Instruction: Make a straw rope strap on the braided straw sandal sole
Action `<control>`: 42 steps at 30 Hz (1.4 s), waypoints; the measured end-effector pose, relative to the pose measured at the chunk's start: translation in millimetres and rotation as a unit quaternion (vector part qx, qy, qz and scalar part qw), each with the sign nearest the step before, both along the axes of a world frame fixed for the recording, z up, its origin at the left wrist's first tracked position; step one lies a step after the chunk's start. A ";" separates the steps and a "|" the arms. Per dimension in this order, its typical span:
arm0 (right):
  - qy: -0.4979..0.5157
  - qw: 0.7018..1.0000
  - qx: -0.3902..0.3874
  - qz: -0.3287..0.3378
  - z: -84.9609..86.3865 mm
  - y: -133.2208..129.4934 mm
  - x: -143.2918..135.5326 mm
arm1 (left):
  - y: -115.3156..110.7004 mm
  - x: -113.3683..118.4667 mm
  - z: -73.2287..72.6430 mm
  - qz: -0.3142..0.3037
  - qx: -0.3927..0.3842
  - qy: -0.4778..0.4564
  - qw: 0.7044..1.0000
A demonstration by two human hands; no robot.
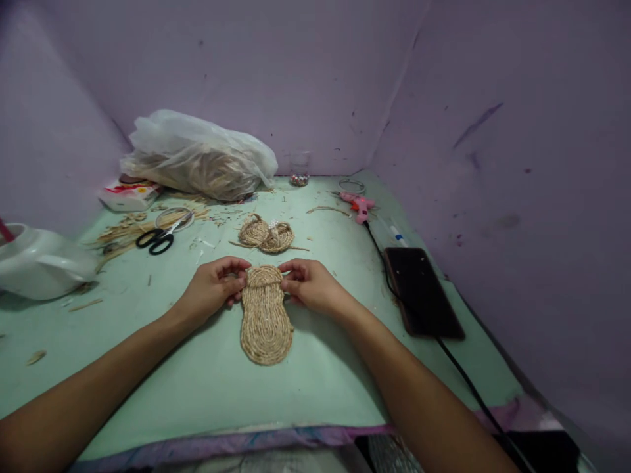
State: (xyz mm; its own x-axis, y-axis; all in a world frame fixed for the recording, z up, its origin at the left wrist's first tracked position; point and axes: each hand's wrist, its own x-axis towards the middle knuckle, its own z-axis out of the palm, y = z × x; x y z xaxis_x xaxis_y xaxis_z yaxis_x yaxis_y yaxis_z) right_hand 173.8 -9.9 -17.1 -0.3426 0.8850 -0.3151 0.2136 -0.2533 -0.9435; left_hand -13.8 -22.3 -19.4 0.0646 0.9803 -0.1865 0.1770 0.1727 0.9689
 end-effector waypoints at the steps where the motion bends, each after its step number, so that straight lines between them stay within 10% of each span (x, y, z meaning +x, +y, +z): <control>1: 0.006 1.000 -0.007 -0.001 0.6 0.4 -0.2 | -0.1 0.1 -0.4 0.001 0.001 -0.001 1.000; 16: -0.055 0.998 0.027 -0.011 -12.4 2.4 -1.8 | 1.7 -0.9 -6.3 -0.014 0.033 0.074 0.997; 25: -0.191 0.956 0.222 0.009 -16.0 2.0 5.9 | 2.3 -4.5 -11.7 -0.023 0.058 0.099 0.993; 42: -0.178 0.963 0.196 0.056 -15.1 3.8 7.1 | 2.6 -4.1 -10.0 -0.022 0.048 0.096 0.994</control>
State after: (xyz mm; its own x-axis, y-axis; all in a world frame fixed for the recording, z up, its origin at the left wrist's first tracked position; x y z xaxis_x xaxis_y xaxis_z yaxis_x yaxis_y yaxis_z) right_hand 180.9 -6.1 -32.2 -0.3749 0.9236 -0.0801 0.5465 0.1504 -0.8239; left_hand -17.8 -19.7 -29.4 0.0810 0.9911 -0.1056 0.3653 0.0690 0.9283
